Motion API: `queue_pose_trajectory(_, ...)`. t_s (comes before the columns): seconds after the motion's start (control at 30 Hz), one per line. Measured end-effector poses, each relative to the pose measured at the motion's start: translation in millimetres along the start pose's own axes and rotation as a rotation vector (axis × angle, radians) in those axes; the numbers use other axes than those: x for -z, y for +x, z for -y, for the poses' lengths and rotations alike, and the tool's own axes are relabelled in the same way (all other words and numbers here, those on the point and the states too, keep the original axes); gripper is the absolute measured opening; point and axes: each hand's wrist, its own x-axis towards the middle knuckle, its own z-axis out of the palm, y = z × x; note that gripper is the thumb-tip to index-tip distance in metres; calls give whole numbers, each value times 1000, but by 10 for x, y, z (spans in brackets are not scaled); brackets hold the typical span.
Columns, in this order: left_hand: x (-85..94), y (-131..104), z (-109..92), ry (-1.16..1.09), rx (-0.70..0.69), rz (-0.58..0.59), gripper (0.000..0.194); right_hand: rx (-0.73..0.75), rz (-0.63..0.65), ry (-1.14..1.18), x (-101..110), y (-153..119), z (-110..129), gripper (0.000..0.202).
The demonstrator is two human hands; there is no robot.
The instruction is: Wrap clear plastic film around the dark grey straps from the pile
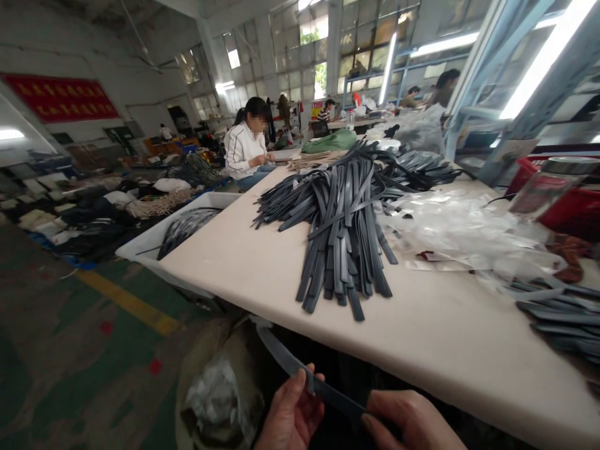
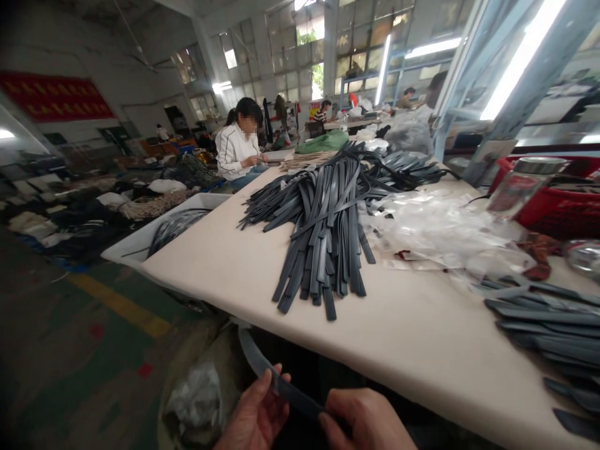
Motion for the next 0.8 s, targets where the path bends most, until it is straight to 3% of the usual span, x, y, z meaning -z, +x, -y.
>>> queue_pose_trajectory(0.1, -73, 10, 125, 7, 74, 140, 24, 20, -64, 31, -91, 155, 81, 30)
queue_pose_trajectory(0.3, -112, 62, 22, -16, -39, 72, 20, -80, -5, 171, 72, 9, -74, 31)
queue_pose_trajectory(0.5, -96, 79, 160, -8, 110, 212, 25, -72, -57, 70, 34, -27, -98, 36)
queue_pose_trajectory(0.67, -133, 61, 164, 6, -85, 217, 26, -57, -36, 198, 67, 45, 22, 43)
queue_pose_trajectory(0.8, -102, 76, 190, 31, 72, 180, 25, -102, -32, 80, 55, -5, -86, 42)
